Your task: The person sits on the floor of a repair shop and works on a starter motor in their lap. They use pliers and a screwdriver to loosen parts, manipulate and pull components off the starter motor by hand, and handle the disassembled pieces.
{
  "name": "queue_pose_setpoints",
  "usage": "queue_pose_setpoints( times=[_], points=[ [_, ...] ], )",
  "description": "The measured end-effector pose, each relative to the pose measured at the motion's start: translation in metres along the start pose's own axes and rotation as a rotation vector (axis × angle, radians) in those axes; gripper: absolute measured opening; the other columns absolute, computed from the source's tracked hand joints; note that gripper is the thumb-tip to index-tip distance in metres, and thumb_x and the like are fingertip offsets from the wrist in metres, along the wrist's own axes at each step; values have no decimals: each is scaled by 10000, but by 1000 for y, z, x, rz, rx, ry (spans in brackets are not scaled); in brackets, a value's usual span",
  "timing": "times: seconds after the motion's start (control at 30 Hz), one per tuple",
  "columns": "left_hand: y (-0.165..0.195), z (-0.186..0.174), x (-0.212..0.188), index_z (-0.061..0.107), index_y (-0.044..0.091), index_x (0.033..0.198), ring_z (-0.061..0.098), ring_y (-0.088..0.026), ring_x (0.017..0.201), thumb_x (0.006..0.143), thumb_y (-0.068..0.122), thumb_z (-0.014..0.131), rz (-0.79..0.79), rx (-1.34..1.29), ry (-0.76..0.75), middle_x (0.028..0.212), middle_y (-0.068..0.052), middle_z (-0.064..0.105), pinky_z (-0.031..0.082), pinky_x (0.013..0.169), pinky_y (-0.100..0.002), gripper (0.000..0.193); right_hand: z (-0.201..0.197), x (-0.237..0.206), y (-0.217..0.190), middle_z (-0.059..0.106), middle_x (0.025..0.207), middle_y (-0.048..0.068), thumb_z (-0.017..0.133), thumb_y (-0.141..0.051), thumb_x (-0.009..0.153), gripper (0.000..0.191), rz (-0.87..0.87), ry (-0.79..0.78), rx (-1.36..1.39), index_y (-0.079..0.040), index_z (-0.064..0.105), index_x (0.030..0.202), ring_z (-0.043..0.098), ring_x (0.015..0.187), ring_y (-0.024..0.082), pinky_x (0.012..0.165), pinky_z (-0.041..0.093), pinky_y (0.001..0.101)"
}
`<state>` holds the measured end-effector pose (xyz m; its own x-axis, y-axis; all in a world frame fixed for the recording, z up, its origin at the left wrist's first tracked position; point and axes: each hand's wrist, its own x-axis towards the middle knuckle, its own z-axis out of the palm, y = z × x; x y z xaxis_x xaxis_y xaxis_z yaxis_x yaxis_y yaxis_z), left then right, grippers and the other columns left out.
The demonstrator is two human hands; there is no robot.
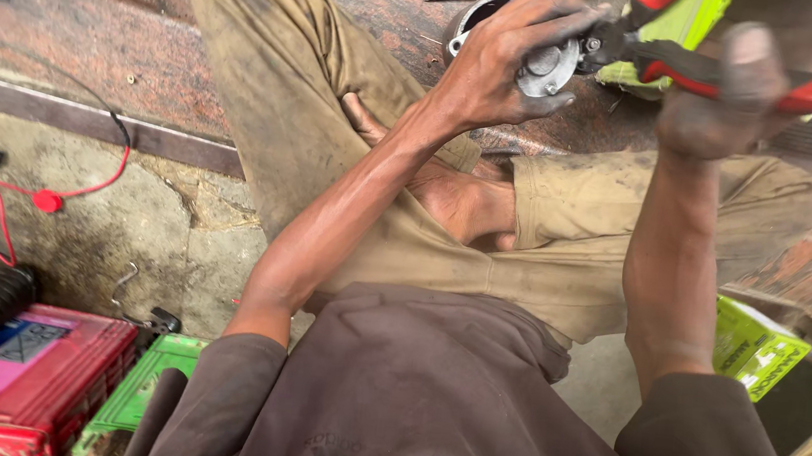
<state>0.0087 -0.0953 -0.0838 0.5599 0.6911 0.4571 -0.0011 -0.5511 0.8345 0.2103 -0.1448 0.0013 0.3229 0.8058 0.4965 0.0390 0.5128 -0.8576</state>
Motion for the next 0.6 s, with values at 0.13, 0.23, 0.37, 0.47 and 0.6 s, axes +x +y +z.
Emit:
queue_pose_setpoints(
  times=[0.13,0.23,0.37,0.47,0.6],
  points=[
    [3,-3,0,516,134,1516,579,-292,1345,795,162,943,7,34,-39,1437,-73,552,499,1153,-375,839,3,-3,-2,551,1067,129,587,-93,908,424,-83,-41,-59,-52,432,1301,571,895,259,798,502,396],
    [7,-5,1,494,149,1552,571,-280,1359,816,157,938,-7,51,-61,1450,-61,545,497,1161,-372,860,2,-2,-7,558,1032,125,595,-89,908,358,-98,11,-75,-39,480,1243,574,871,250,779,498,377],
    [8,-7,1,462,129,1566,569,-288,1341,783,161,934,-31,39,-90,1423,-59,553,492,1149,-387,915,3,-1,-11,537,1075,109,651,-120,849,436,-55,104,-60,-17,446,1219,576,923,216,843,510,348],
    [6,-5,2,476,146,1558,566,-291,1325,817,172,939,-8,102,-80,1435,-55,554,497,1130,-383,874,2,-3,-11,514,1016,99,649,-102,865,308,-46,62,-89,-31,472,1107,554,849,215,770,478,337],
    [1,-2,1,486,144,1546,580,-290,1276,776,179,938,-4,109,-92,1428,-46,566,501,1109,-384,894,-8,-5,-8,509,1027,98,624,-122,862,296,-44,-12,-80,-30,462,1092,554,879,217,808,488,345]
  ],
)
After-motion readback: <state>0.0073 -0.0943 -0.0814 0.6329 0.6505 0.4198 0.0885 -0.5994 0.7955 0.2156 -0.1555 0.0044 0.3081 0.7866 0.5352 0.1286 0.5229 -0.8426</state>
